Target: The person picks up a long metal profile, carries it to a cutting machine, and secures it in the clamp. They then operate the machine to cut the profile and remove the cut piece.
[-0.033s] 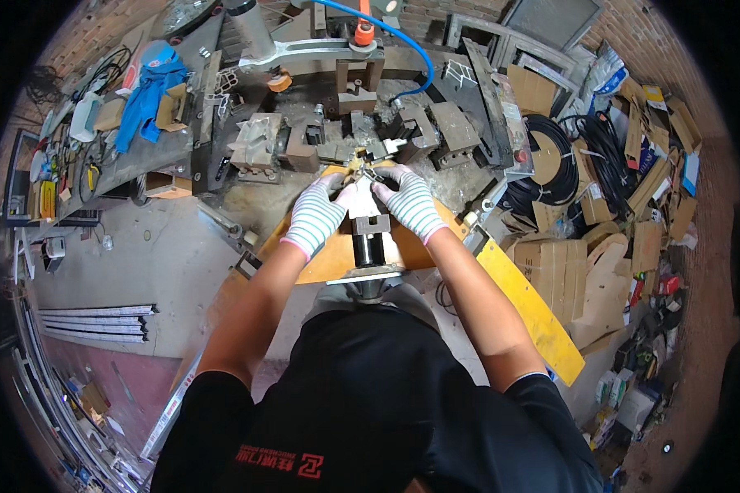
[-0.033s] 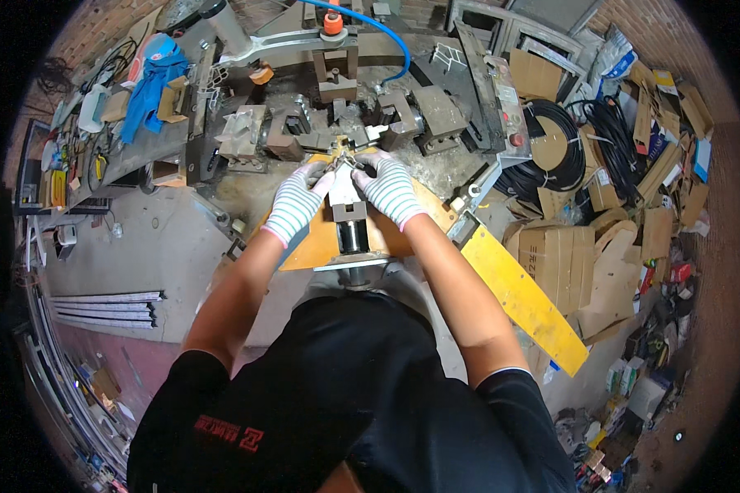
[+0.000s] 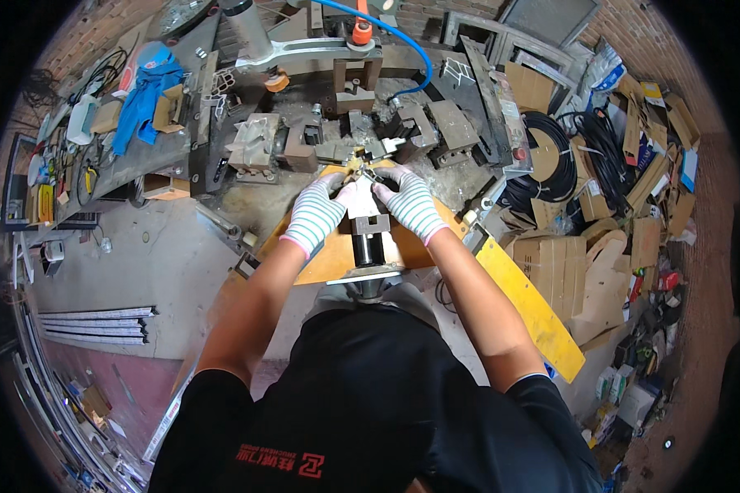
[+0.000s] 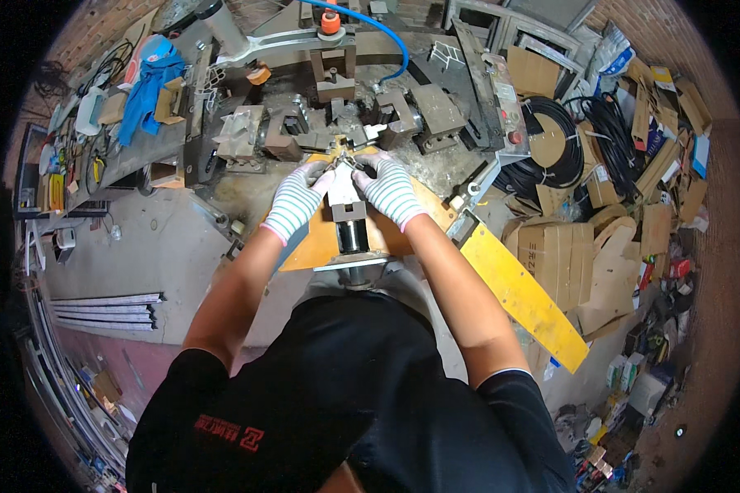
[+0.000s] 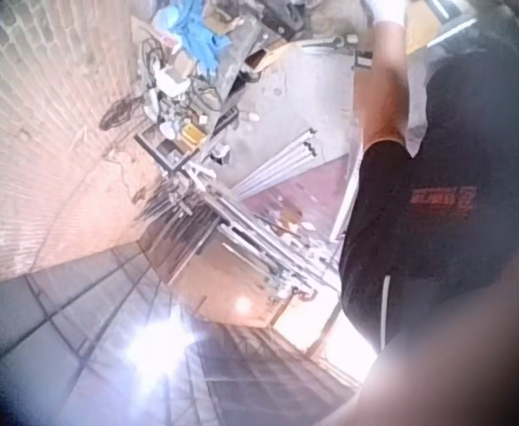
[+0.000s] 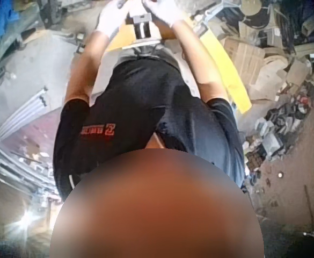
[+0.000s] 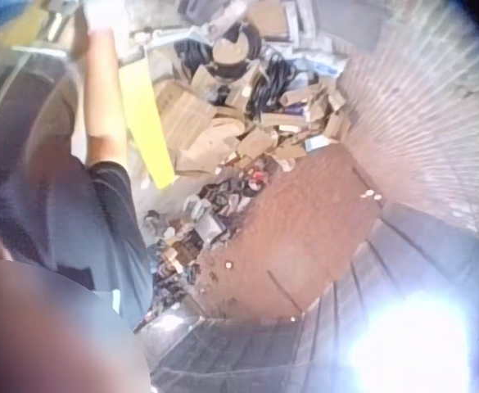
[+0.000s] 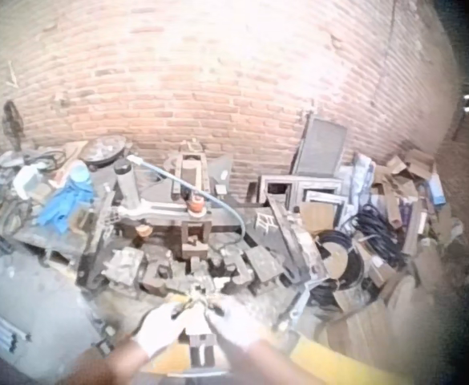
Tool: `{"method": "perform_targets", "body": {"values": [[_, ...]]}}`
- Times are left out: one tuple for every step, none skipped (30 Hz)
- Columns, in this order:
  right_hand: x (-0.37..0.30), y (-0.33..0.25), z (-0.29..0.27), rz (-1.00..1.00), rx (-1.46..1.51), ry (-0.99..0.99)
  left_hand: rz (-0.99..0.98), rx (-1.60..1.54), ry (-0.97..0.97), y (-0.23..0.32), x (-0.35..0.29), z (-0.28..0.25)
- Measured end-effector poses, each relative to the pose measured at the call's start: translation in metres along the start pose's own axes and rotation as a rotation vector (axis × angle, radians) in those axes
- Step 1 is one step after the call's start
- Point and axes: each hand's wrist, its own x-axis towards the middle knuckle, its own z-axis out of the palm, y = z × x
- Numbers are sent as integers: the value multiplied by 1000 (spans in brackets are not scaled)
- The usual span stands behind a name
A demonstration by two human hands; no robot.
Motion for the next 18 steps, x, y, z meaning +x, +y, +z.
{"method": "perform_targets", "body": {"values": [[-2,2,0,15,3,-26,-17,4,-65,-1,7,1],[-5,3,0,-11,15,-23,-33,-7,-108,-2,11,0],[-6,5,1,15,29,-39,-24,-15,-122,-2,13,-1],[-7,6,2,17,44,-41,-40,-16,-143,-3,15,-2],[-8,7,4,1,65,-35,-52,-27,-159,-3,15,-3],[-9,9,6,32,115,-32,-29,28,-159,-2,16,-4],[-11,10,10,44,168,-19,-30,65,-151,-1,15,-4],[-14,11,12,88,210,-28,-37,104,-142,1,14,-4],[-19,13,15,70,204,24,-45,146,-132,2,13,-4],[-26,14,17,85,188,53,-29,157,-118,4,12,-4],[-36,15,19,85,175,88,-16,169,-103,5,11,-3],[-48,16,20,83,152,115,-3,181,-85,7,9,-3],[-60,17,23,83,100,152,36,205,-65,8,8,-4],[-78,17,26,88,86,185,73,229,-43,8,6,-4],[-98,16,28,102,65,219,114,251,-17,9,5,-4],[-118,15,31,113,101,212,112,258,-17,10,5,-4],[-138,15,34,75,112,225,115,264,-14,10,4,-4],[-154,15,39,69,121,222,129,269,-3,10,4,-4]]}}
